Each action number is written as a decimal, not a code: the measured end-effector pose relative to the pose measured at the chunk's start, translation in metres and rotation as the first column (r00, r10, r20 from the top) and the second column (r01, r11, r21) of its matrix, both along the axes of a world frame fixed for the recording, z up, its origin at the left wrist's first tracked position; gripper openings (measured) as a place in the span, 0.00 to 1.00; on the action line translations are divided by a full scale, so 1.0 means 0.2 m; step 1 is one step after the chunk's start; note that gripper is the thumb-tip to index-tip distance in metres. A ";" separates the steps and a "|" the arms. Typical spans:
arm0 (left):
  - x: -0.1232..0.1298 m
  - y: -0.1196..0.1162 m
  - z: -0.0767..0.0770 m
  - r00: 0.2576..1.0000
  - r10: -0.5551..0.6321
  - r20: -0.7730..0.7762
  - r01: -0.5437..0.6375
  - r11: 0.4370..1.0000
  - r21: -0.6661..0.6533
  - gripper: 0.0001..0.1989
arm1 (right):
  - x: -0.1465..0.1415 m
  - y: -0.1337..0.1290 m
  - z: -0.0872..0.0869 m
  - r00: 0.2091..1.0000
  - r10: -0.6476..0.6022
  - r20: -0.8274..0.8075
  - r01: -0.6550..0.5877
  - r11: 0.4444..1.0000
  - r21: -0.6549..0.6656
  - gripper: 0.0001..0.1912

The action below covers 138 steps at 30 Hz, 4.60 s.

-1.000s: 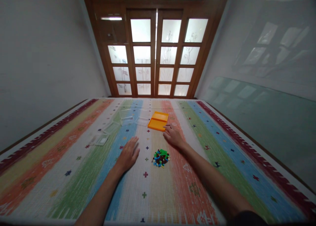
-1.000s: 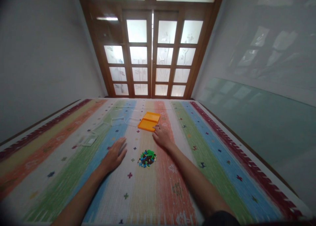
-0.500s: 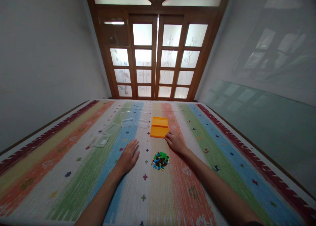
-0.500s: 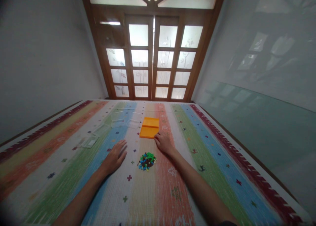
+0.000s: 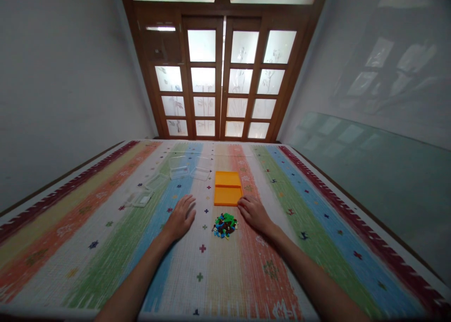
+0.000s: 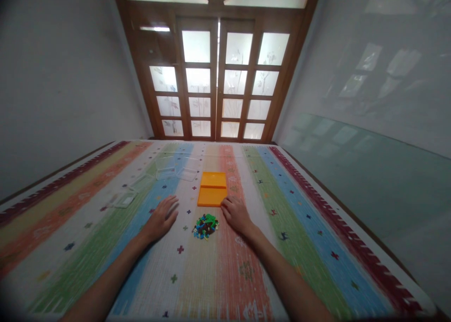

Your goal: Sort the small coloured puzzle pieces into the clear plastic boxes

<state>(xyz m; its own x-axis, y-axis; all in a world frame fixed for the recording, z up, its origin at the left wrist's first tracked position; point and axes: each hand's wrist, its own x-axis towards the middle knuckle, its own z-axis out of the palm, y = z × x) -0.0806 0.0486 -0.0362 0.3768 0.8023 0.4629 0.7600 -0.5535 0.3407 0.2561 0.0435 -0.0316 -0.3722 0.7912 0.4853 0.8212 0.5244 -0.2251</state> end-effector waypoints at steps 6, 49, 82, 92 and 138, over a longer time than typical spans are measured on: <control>0.06 0.18 0.10 0.999 -0.022 -0.034 0.022 1.000 -0.013 0.18 | -0.01 0.00 -0.02 1.000 -0.001 -0.019 0.001 1.000 0.018 0.09; 0.24 0.04 0.14 0.990 -0.032 -0.141 0.027 0.999 -0.039 0.11 | -0.02 -0.01 -0.04 1.000 -0.024 0.004 0.023 0.998 0.061 0.10; -0.14 0.58 0.36 0.875 0.424 -0.232 -0.435 0.901 0.007 0.12 | -0.03 -0.02 -0.06 0.997 -0.041 -0.068 0.045 0.998 0.047 0.15; 0.03 0.37 0.60 0.971 0.229 0.072 -0.240 0.924 0.299 0.16 | -0.06 -0.10 0.16 0.969 -0.050 -0.240 0.101 0.974 0.203 0.17; -0.44 0.39 0.30 0.773 0.510 -0.377 -0.566 0.823 -0.047 0.18 | 0.27 -0.17 0.04 0.978 -0.207 0.034 0.206 0.978 0.011 0.14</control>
